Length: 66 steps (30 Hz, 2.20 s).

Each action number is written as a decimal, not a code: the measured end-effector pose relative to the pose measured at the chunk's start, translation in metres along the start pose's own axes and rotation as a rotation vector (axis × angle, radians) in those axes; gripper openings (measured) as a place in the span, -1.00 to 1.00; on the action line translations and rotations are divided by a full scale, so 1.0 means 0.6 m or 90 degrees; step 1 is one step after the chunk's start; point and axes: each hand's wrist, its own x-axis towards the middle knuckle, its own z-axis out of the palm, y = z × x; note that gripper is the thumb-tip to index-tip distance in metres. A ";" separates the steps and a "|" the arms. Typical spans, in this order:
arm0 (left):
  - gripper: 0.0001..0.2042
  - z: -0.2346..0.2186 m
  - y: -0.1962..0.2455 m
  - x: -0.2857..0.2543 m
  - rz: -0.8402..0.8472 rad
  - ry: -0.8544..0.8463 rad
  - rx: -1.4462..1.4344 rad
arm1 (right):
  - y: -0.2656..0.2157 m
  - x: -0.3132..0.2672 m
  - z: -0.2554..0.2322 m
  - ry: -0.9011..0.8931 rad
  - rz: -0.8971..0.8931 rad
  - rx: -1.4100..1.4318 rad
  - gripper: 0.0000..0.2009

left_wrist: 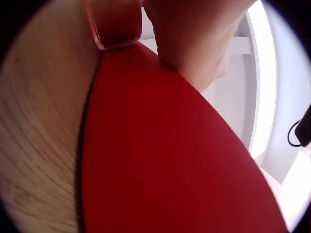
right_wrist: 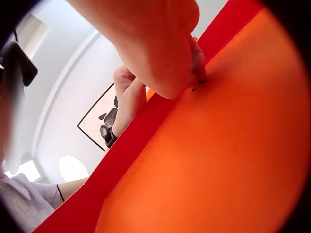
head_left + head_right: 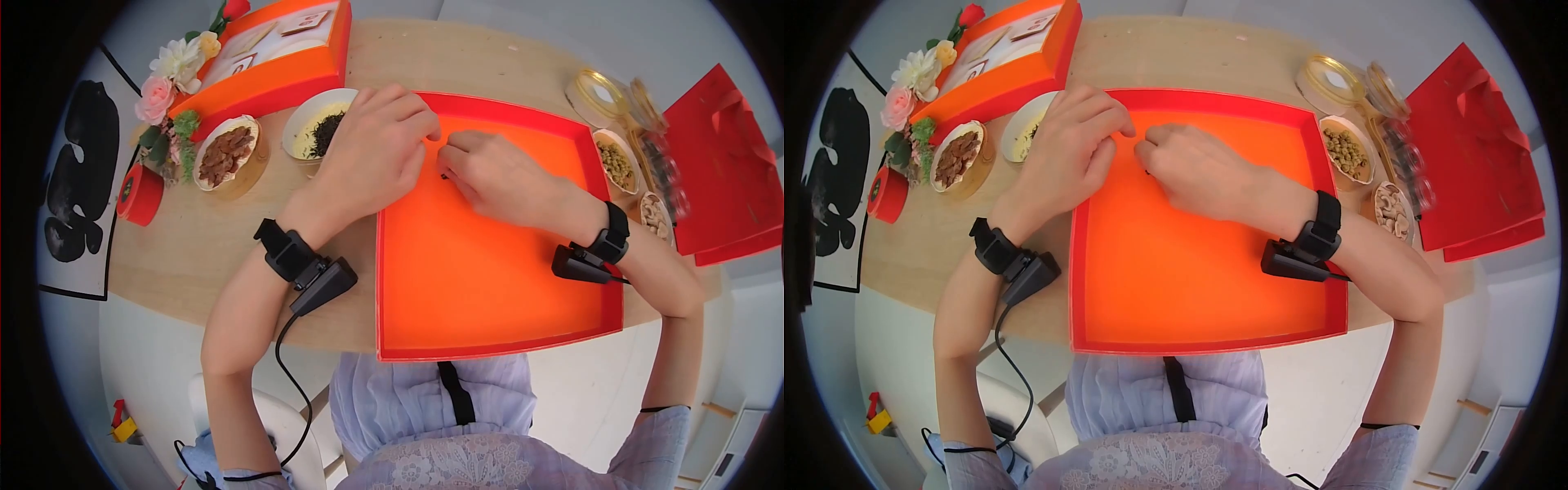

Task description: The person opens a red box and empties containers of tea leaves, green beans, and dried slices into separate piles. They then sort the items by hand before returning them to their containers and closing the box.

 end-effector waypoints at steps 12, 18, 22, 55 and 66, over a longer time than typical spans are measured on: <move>-0.92 -0.021 0.105 -0.005 -0.056 -0.419 -0.428 | 0.024 0.090 -0.042 0.070 0.123 0.326 -0.88; -0.88 -0.019 0.103 -0.008 -0.075 -0.514 -0.373 | -0.017 0.202 -0.040 0.051 0.032 0.222 -0.87; -0.88 -0.019 0.102 -0.009 -0.074 -0.504 -0.376 | -0.005 0.227 -0.010 0.054 -0.032 0.223 -0.89; -0.88 -0.009 0.126 -0.022 -0.002 -0.488 -0.255 | 0.025 -0.025 -0.059 -0.092 -0.060 0.036 -0.52; -0.89 -0.009 0.124 -0.022 -0.023 -0.505 -0.259 | 0.037 -0.029 -0.042 -0.084 -0.079 0.037 -0.55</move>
